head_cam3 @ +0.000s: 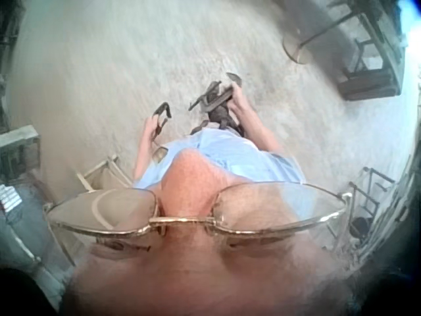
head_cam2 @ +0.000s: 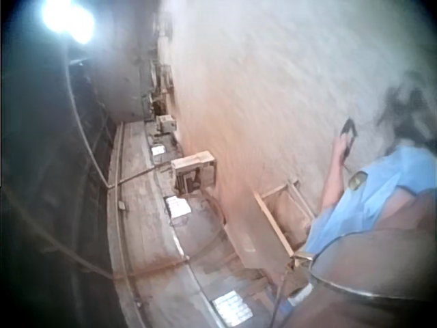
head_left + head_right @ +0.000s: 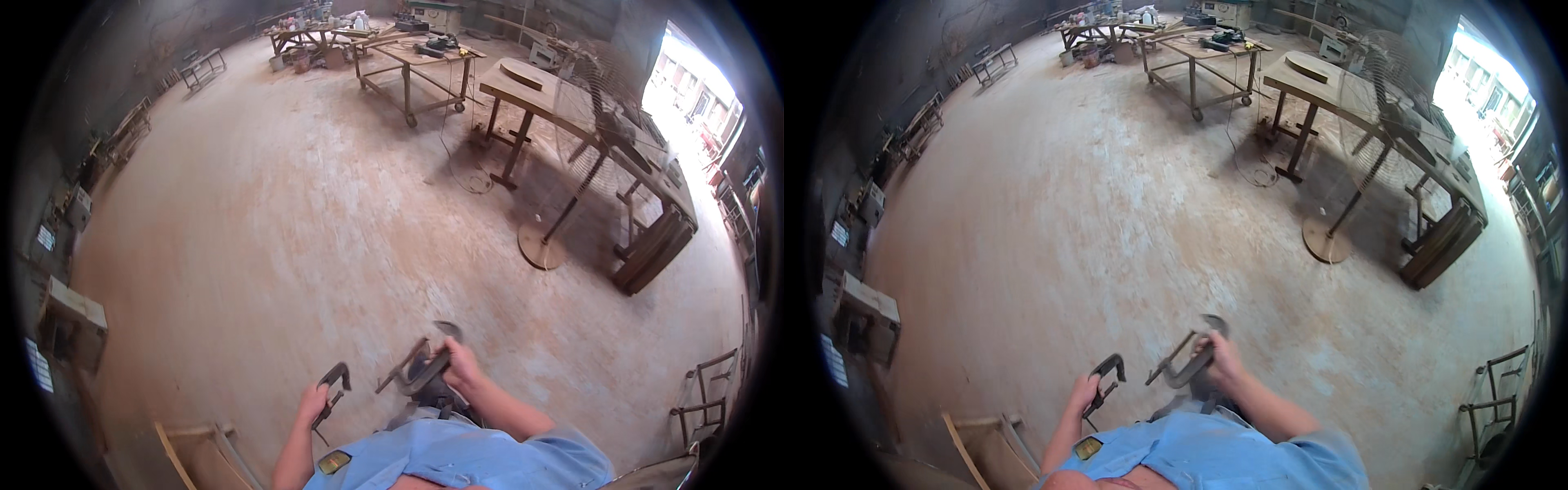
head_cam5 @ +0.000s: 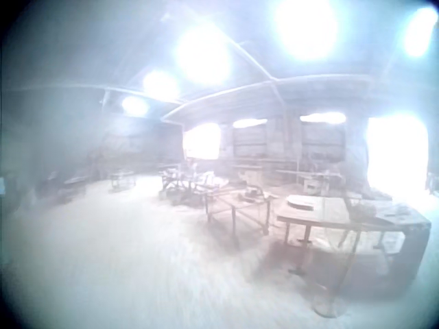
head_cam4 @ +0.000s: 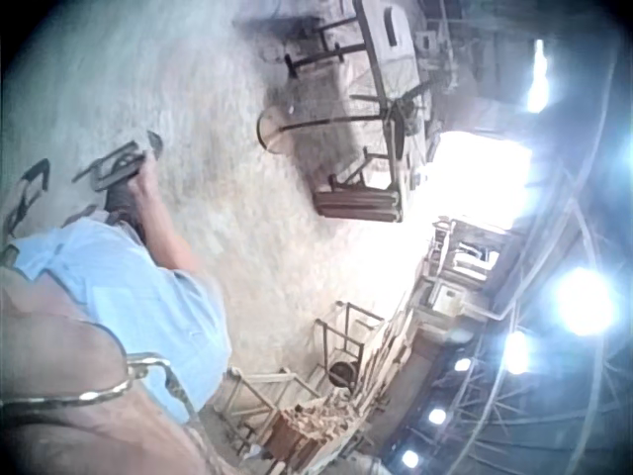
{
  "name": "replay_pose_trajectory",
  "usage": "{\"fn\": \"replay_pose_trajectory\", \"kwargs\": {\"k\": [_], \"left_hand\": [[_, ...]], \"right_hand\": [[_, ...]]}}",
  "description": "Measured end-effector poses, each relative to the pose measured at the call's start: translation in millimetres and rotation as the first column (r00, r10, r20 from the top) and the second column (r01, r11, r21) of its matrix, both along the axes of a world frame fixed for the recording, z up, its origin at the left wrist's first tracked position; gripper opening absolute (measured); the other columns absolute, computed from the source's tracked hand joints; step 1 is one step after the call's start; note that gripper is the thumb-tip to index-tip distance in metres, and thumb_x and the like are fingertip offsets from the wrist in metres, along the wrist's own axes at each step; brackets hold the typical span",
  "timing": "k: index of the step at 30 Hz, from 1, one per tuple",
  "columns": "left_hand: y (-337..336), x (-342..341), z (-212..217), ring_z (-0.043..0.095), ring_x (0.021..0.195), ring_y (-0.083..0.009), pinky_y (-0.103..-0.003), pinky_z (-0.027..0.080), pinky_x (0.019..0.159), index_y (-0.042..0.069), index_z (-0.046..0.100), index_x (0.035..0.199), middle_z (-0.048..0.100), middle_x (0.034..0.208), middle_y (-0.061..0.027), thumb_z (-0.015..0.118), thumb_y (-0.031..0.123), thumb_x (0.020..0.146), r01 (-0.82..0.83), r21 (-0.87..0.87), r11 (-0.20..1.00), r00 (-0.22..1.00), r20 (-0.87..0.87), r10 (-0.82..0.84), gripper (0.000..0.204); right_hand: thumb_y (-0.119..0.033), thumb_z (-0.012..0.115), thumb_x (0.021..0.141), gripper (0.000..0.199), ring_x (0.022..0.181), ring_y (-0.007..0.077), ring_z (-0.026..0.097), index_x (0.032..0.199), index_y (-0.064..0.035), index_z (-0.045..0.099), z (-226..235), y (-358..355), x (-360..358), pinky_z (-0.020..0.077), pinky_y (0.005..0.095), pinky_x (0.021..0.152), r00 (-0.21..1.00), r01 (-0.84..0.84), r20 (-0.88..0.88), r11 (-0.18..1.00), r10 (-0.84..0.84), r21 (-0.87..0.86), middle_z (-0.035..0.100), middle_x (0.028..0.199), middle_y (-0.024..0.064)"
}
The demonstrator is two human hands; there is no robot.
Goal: The person selects two wooden planks from a pile, places them on a workbench, and applies glue from a white bottle to the edges of both planks. They then retrieve a C-clamp and position it over the glued planks, preparing to secure them together.
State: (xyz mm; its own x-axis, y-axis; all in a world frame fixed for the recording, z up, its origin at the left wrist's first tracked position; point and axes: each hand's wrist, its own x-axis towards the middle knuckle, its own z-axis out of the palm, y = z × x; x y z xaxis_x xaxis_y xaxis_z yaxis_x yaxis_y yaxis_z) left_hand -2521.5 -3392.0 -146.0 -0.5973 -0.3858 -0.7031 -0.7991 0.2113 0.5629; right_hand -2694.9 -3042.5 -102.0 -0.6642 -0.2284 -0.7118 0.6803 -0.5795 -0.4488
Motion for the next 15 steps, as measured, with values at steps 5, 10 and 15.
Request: {"fn": "replay_pose_trajectory", "kwargs": {"k": [5, 10, 15], "left_hand": [[-128, -96, -76, 0.068, 0.076, -0.0298, -0.043, 0.053, 0.071, -0.003, 0.068, 0.098, 0.071, 0.092, -0.0225, 0.052, 0.033, 0.090, 0.145, -0.255, 0.956, 0.929, 0.368, -0.043, 0.041], [-183, -202, -78, 0.067, 0.082, -0.0336, -0.045, 0.053, 0.074, -0.004, 0.068, 0.098, 0.070, 0.093, -0.0242, 0.052, 0.032, 0.088, 0.152, -0.254, 0.955, 0.892, 0.452, -0.021, 0.041], [-251, -362, -116, 0.067, 0.088, -0.0375, -0.046, 0.053, 0.078, -0.005, 0.069, 0.099, 0.069, 0.094, -0.0260, 0.052, 0.030, 0.086, 0.138, -0.215, 0.967, 0.898, 0.439, -0.031, 0.041]], "right_hand": [[-0.020, 0.053, 0.097, 0.020, 0.074, 0.0250, 0.059, 0.089, -0.0023, 0.057, -74, -31, -243, 0.0516, 0.0428, 0.074, 0.845, 0.514, 0.139, 0.856, -0.517, 0.059, 0.059, 0.080, 0.0119], [-0.021, 0.055, 0.098, 0.017, 0.069, 0.0188, 0.057, 0.093, -0.0052, 0.056, -61, -60, -427, 0.0485, 0.0350, 0.066, 0.901, 0.431, -0.202, 0.749, -0.384, 0.502, 0.059, 0.078, 0.0066], [-0.020, 0.059, 0.093, 0.018, 0.068, 0.0168, 0.056, 0.089, -0.0021, 0.058, -60, -107, -591, 0.0457, 0.0342, 0.062, 0.947, 0.318, -0.295, 0.495, -0.127, 0.808, 0.059, 0.074, 0.0059]]}}
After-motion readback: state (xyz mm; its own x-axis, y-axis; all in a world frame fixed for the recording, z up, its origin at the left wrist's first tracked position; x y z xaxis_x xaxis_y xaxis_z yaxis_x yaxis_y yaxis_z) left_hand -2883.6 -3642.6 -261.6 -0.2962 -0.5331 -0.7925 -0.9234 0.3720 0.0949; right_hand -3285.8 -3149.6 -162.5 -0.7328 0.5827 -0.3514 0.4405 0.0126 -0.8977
